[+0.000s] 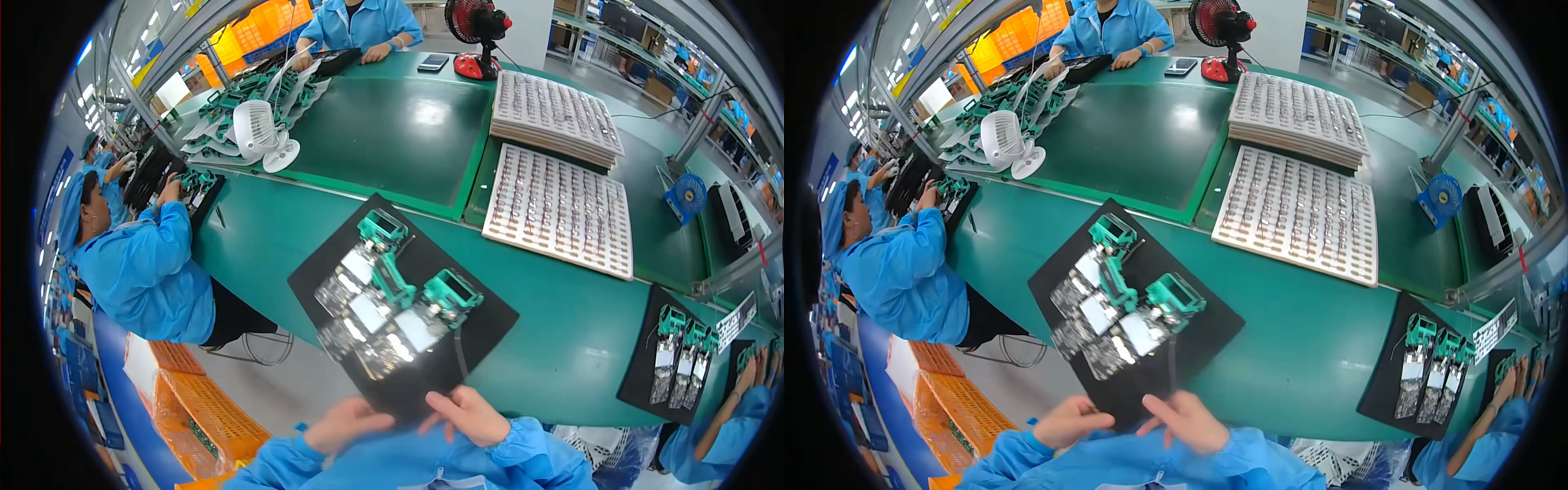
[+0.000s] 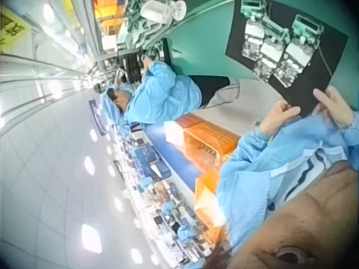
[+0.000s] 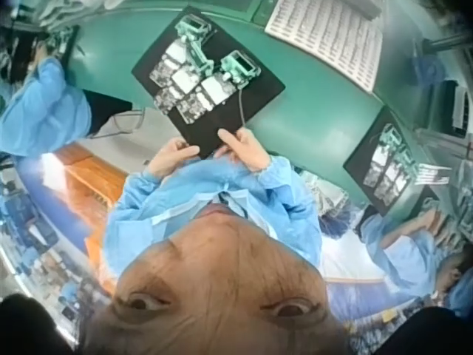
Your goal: The person attaches small wire connectors to printed circuit boards by hand on a factory assembly line.
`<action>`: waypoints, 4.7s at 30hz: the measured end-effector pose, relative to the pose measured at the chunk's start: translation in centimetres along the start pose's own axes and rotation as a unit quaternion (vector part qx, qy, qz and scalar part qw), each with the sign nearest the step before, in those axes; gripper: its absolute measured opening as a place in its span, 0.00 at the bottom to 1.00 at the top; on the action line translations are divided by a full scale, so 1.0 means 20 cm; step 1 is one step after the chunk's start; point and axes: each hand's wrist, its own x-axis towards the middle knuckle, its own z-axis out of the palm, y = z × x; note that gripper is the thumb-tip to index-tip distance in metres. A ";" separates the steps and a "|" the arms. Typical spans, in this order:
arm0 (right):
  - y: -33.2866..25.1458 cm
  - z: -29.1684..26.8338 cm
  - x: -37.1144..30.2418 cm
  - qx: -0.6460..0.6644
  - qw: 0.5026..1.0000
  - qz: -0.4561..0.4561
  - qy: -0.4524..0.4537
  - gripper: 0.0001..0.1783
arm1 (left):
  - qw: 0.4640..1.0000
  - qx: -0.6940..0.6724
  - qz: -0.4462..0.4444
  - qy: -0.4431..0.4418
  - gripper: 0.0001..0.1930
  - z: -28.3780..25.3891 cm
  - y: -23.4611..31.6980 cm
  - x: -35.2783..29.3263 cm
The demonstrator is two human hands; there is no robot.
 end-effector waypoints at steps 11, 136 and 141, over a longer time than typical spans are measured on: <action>0.18 -0.53 -0.43 0.025 0.910 -0.121 0.396 0.17 | 0.829 0.383 0.370 -0.172 0.10 0.30 0.15 0.12; -0.15 -0.58 -0.34 0.082 0.941 -0.221 0.242 0.06 | 0.875 0.211 0.408 -0.151 0.09 0.84 0.65 0.66; -0.17 -0.48 -0.17 -0.028 0.928 -0.275 0.252 0.04 | 0.909 0.179 0.359 -0.108 0.06 0.66 0.66 0.66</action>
